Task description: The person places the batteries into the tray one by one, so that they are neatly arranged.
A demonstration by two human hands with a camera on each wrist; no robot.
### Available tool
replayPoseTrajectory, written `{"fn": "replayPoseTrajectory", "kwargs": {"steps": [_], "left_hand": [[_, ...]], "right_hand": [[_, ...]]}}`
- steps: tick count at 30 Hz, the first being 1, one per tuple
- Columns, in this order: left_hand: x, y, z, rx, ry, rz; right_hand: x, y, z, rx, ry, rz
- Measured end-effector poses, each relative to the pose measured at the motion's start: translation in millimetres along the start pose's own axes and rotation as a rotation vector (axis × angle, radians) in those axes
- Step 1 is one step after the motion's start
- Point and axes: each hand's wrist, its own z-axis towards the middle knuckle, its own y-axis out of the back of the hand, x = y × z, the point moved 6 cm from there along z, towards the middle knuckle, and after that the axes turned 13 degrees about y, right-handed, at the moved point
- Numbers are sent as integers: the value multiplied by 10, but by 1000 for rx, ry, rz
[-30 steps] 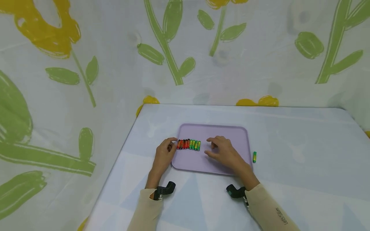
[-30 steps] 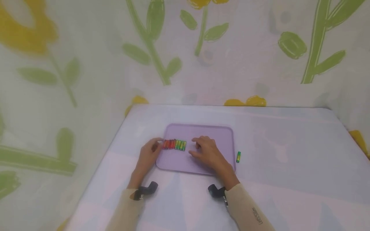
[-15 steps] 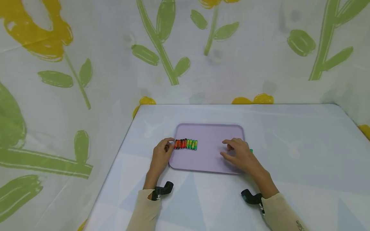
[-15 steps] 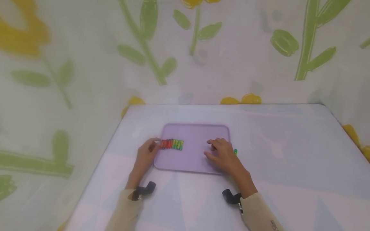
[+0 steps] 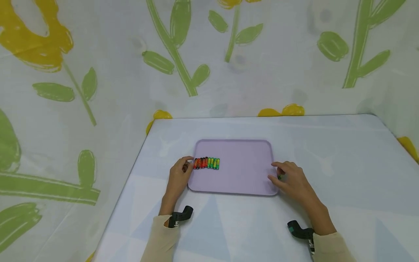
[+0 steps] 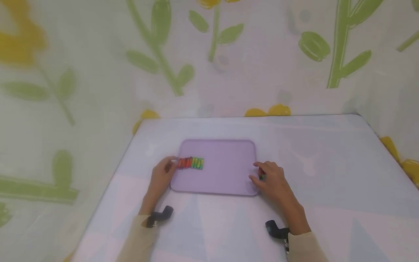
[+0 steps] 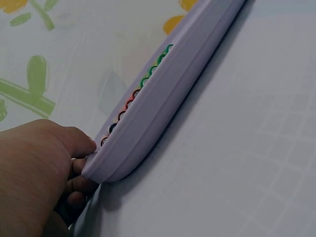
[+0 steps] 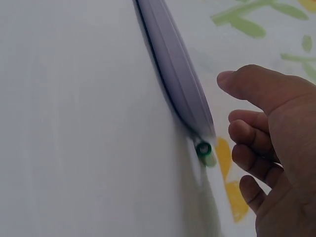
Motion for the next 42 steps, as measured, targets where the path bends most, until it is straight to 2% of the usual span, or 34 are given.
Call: {"fn": "replayPoseTrajectory", "kwargs": {"steps": [6,16,25,35,42], "left_hand": [[30,41,-5,-5,12,10],[-4,76,0,-5,26,29],[7,66,4,-2,24,20],[-14,45,-13,-8,9,1],[-33,6,-11,0,3,-3]], "right_hand": [[-121,83,-101,23,-87,0],[-236,63,-191,62,-71,16],[-272,39,-164,134,-152,55],[-253,111,-165,84,-194,5],[-190,130,-82,39,-138,29]]}}
